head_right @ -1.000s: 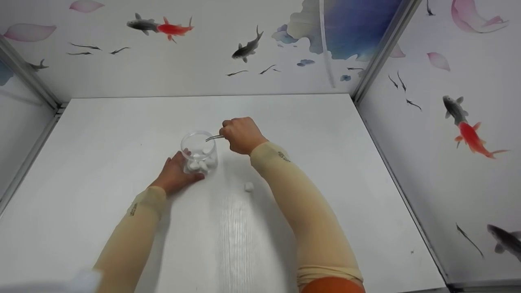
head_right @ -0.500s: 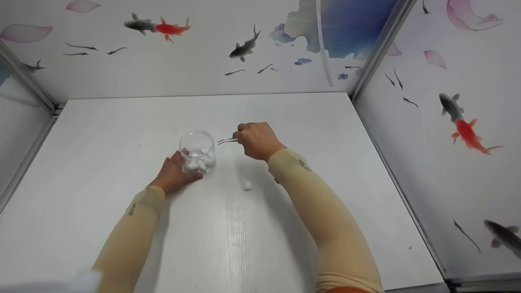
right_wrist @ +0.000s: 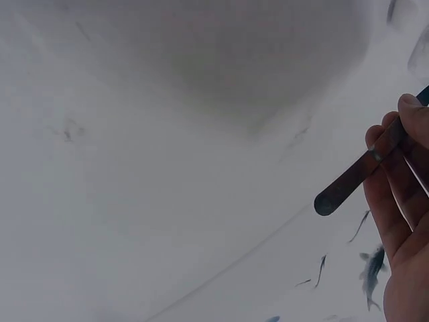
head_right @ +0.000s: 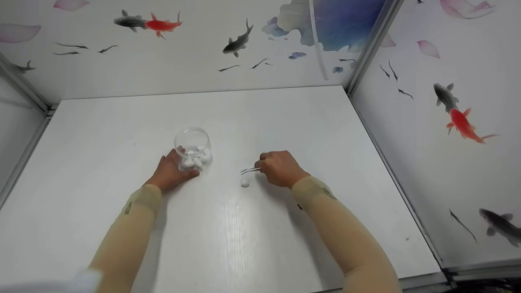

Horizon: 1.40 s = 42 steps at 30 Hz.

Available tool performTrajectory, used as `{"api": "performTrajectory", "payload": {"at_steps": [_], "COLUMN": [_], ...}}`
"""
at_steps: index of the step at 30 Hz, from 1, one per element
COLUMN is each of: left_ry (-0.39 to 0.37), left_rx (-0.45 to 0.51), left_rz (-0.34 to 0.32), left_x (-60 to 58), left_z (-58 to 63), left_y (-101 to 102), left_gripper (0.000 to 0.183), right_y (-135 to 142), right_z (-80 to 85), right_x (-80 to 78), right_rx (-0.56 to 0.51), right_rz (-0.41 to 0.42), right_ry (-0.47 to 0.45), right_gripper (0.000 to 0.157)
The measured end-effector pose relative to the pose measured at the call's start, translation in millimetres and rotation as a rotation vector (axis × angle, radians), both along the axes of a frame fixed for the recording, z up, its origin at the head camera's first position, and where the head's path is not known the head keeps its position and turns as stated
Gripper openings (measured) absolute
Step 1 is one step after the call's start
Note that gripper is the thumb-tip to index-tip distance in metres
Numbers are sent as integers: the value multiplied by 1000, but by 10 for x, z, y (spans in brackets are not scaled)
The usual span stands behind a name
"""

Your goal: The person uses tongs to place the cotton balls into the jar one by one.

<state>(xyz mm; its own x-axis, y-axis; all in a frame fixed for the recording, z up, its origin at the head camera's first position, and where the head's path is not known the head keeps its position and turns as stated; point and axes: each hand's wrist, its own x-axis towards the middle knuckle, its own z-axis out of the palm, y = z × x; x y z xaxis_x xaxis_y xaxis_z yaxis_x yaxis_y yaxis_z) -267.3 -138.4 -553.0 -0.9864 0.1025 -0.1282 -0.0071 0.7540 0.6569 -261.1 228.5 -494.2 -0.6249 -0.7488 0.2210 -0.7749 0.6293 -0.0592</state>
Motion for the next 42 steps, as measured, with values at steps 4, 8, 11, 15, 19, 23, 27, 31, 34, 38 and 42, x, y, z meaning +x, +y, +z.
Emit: {"api": "performTrajectory", "payload": {"at_steps": [4,8,11,15,19,23,27,31,34,38,42], "left_ry": [-5,-7,-10,-9,2,0,5,18,20,14,4], "left_rx": [14,18,20,19,8,9,13,15,17,25,31], "left_rz": [-1,-2,-2,-2,-9,-4,2,4,7,14,23], "left_x": [7,19,29,35,35,42,41,29,17,6,3], "left_z": [27,50,49,36,35,37,38,22,-2,-21,-19], "left_y": [-3,-6,-6,-18,-14,-5,1,1,0,-2,-1], "left_gripper": [114,113,113,113,112,113,113,113,113,113,113], "right_y": [74,110,125,111,95,92,88,79,66,45,22], "right_z": [-52,-89,-115,-142,-176,-214,-228,-218,-189,-131,-74], "right_x": [81,137,166,171,156,142,131,111,96,73,27], "right_rx": [0,5,10,11,14,2,-18,-17,-16,-18,-18], "right_rz": [7,27,33,52,82,107,115,100,86,73,61], "right_ry": [-2,-1,2,7,27,55,58,47,43,38,37], "right_gripper": [20,19,20,20,18,15,14,15,16,16,16]}}
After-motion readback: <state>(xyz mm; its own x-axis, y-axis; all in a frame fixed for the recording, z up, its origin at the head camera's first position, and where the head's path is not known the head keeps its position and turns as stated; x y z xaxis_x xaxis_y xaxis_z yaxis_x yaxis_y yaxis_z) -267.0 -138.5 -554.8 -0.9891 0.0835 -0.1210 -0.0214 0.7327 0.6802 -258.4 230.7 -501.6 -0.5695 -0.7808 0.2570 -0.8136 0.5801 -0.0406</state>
